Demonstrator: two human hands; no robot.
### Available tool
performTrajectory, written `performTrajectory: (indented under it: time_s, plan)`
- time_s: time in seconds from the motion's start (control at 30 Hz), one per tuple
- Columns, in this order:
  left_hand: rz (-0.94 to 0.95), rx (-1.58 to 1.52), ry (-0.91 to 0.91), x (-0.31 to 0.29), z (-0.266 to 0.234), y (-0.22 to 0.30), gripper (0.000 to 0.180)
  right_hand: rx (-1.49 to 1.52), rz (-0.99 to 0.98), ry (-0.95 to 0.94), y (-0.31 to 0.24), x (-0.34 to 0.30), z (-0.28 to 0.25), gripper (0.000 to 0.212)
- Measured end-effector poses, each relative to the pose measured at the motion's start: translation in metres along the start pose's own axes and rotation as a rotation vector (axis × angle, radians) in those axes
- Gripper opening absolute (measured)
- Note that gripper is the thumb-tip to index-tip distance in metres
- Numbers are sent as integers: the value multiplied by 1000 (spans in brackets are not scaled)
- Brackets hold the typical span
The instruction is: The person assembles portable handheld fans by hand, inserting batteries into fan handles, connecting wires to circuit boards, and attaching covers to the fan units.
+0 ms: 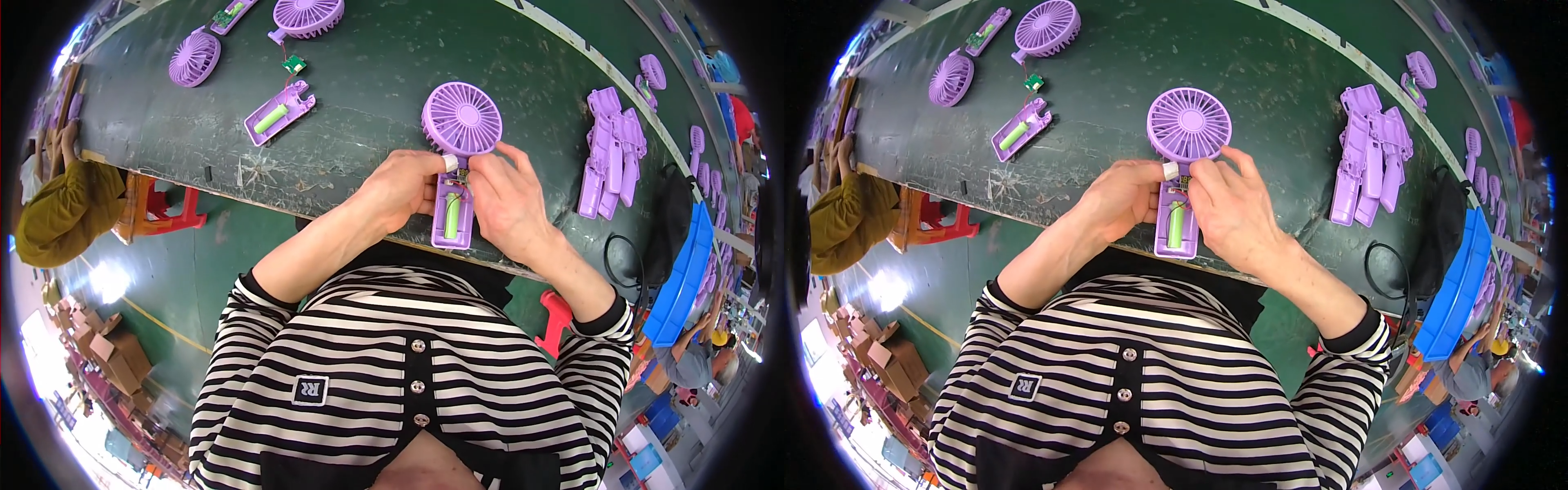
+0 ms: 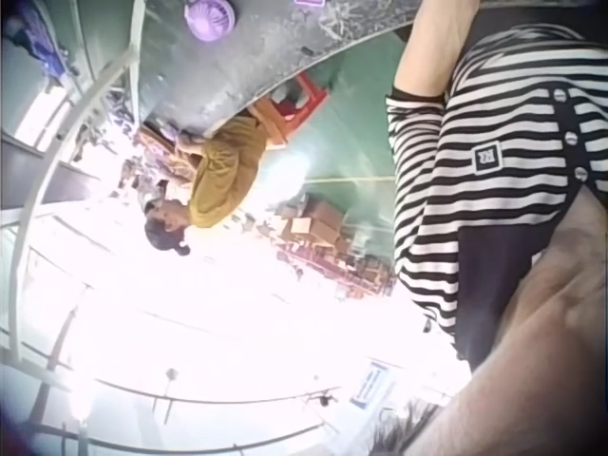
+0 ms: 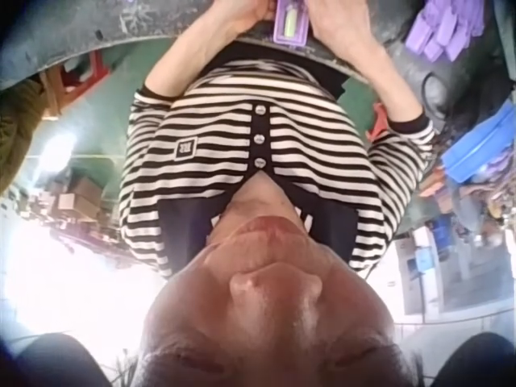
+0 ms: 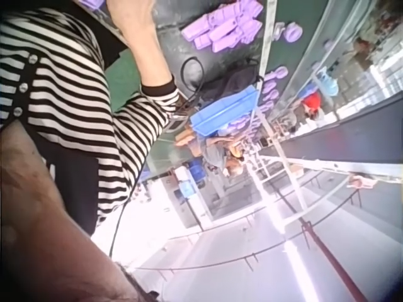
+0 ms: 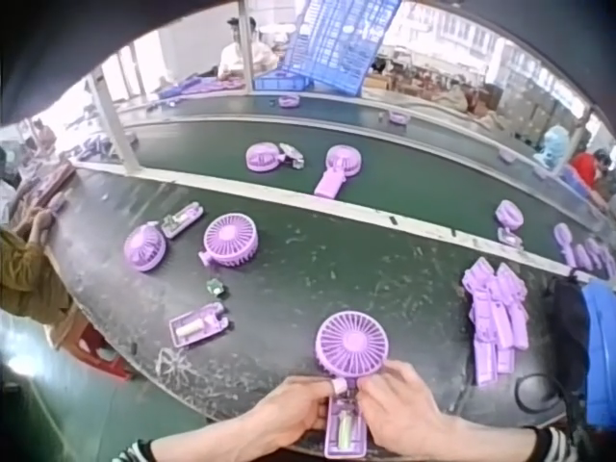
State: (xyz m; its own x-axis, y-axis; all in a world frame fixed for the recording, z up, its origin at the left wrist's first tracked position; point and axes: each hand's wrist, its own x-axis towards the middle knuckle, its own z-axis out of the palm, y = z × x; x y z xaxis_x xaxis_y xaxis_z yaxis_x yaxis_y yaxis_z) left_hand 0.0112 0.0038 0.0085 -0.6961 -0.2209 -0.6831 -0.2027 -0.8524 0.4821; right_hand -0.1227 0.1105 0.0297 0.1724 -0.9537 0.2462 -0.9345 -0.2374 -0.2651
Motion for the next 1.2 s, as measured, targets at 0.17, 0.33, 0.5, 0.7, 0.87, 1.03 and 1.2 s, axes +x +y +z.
performTrajectory:
  time_s: [0.17,0.33,0.5,0.7,0.87,1.03,1.2]
  plan:
    - [10,19,15,-1,-1,-2,21,-24,-29,21,-1,0,2,9]
    - [9,-9,-12,-3,-2,-4,22,-30,-35,-42,-1,-1,5,9]
    - [101,93,-25,0,-8,-12,23,-34,-55,-65,-1,3,6,6]
    - [135,104,-48,4,-10,-15,22,-12,-76,-56,2,7,4,5]
    - [133,137,-43,2,-9,-20,21,-13,-110,-105,0,6,1,6]
    - [151,166,-47,-1,-10,-25,21,-25,-119,-115,-4,3,1,6]
    - [160,162,-48,-2,-10,-26,21,7,-75,-52,-4,0,0,6]
